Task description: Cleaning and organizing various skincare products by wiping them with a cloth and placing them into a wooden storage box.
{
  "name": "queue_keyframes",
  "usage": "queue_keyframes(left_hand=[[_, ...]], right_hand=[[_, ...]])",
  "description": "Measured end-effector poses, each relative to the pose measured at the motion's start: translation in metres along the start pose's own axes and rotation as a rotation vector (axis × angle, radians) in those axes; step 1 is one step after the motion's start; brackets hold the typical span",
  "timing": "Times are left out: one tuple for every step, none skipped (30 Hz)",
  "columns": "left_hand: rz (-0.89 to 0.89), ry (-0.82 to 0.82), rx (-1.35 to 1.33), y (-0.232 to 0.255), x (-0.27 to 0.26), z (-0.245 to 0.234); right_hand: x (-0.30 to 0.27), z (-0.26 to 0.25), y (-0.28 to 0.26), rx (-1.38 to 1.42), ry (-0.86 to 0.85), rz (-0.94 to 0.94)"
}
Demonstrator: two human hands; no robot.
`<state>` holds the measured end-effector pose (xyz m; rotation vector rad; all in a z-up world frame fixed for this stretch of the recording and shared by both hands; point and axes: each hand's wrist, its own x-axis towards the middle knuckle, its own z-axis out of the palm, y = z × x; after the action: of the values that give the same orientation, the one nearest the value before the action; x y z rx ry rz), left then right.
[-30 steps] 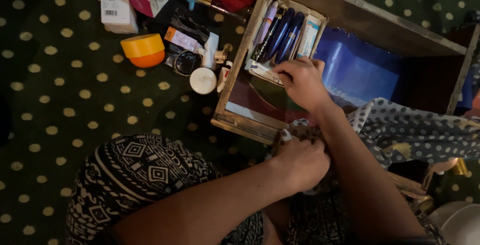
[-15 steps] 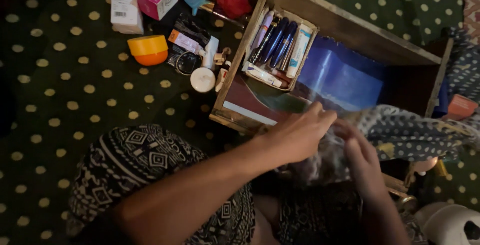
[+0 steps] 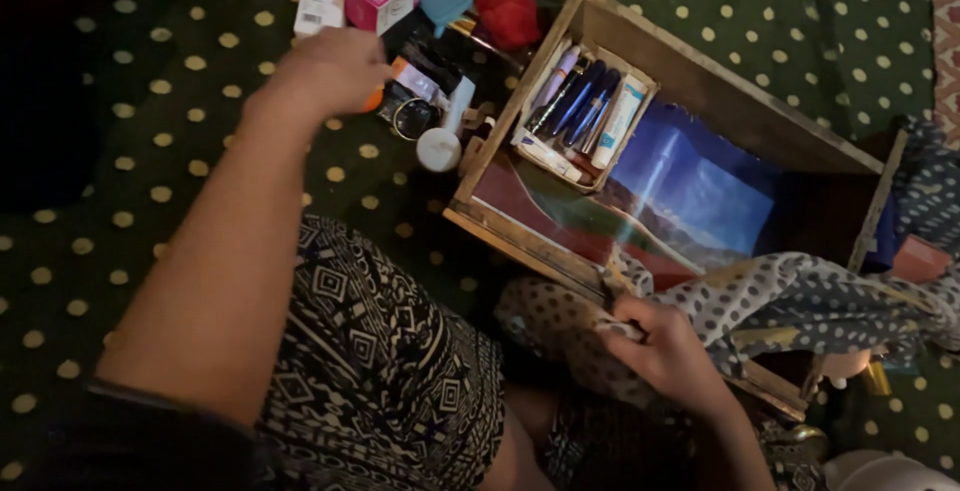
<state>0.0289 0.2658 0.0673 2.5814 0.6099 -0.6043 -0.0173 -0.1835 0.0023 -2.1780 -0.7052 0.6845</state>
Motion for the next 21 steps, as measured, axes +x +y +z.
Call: queue_keyframes(left_hand=[[-0.005,0.001,-0.002,-0.016,0.025,0.014],[0.017,0.128,-0.086,-0.033,0.049,0.027],[0.037,0.257,-0.171,-0.052,0.073,0.040],[0.031,0.260,-0.172,-0.045,0.087,0.046],[0.118,0.303,-0.244,-0.039,0.102,0.052],[0.206,0.345,-0.316,-0.032,0.116,0.058],[0.201,0.348,-0.317,-0.027,0.121,0.063],[0.236,0.271,-0.086,-0.020,0.126,0.070],[0.266,0.190,0.145,-0.013,0.131,0.077],[0.267,0.188,0.142,-0.019,0.140,0.091],[0.337,0.204,0.261,-0.023,0.149,0.105],[0.414,0.217,0.379,-0.025,0.158,0.122],[0.421,0.214,0.375,-0.025,0.166,0.129],[0.381,0.235,0.424,-0.025,0.173,0.136],[0.341,0.257,0.473,-0.024,0.180,0.144],[0.345,0.253,0.469,-0.026,0.183,0.146],[0.331,0.280,0.484,-0.027,0.186,0.149],[0.318,0.309,0.502,-0.028,0.189,0.151],[0.323,0.308,0.501,-0.032,0.190,0.151],[0.348,0.374,0.449,-0.034,0.191,0.151],[0.373,0.439,0.396,-0.036,0.192,0.151]], right_hand=[[0.004,0.001,0.002,0.000,-0.005,-0.003],[0.008,0.004,0.004,-0.011,-0.027,-0.013],[0.012,0.006,0.005,-0.022,-0.049,-0.023],[0.017,0.010,0.010,-0.023,-0.054,-0.029],[0.022,0.014,0.015,-0.032,-0.121,0.061],[0.027,0.017,0.020,-0.042,-0.187,0.153],[0.031,0.018,0.009,-0.044,-0.191,0.149],[0.034,0.018,0.000,-0.017,-0.236,0.221],[0.037,0.017,-0.009,0.009,-0.281,0.294],[0.038,0.017,-0.012,0.008,-0.281,0.297],[0.039,0.016,-0.014,0.124,-0.331,0.276],[0.037,0.015,-0.016,0.241,-0.376,0.259],[0.040,0.015,-0.020,0.240,-0.371,0.267],[0.042,0.016,-0.024,0.237,-0.406,0.340],[0.043,0.016,-0.027,0.235,-0.439,0.414],[0.044,0.021,-0.022,0.234,-0.438,0.420],[0.044,0.025,-0.017,0.151,-0.461,0.406],[0.044,0.030,-0.012,0.069,-0.481,0.389],[0.046,0.031,-0.023,0.070,-0.478,0.393],[0.047,0.031,-0.033,-0.027,-0.468,0.477],[0.048,0.031,-0.043,-0.123,-0.457,0.560]])
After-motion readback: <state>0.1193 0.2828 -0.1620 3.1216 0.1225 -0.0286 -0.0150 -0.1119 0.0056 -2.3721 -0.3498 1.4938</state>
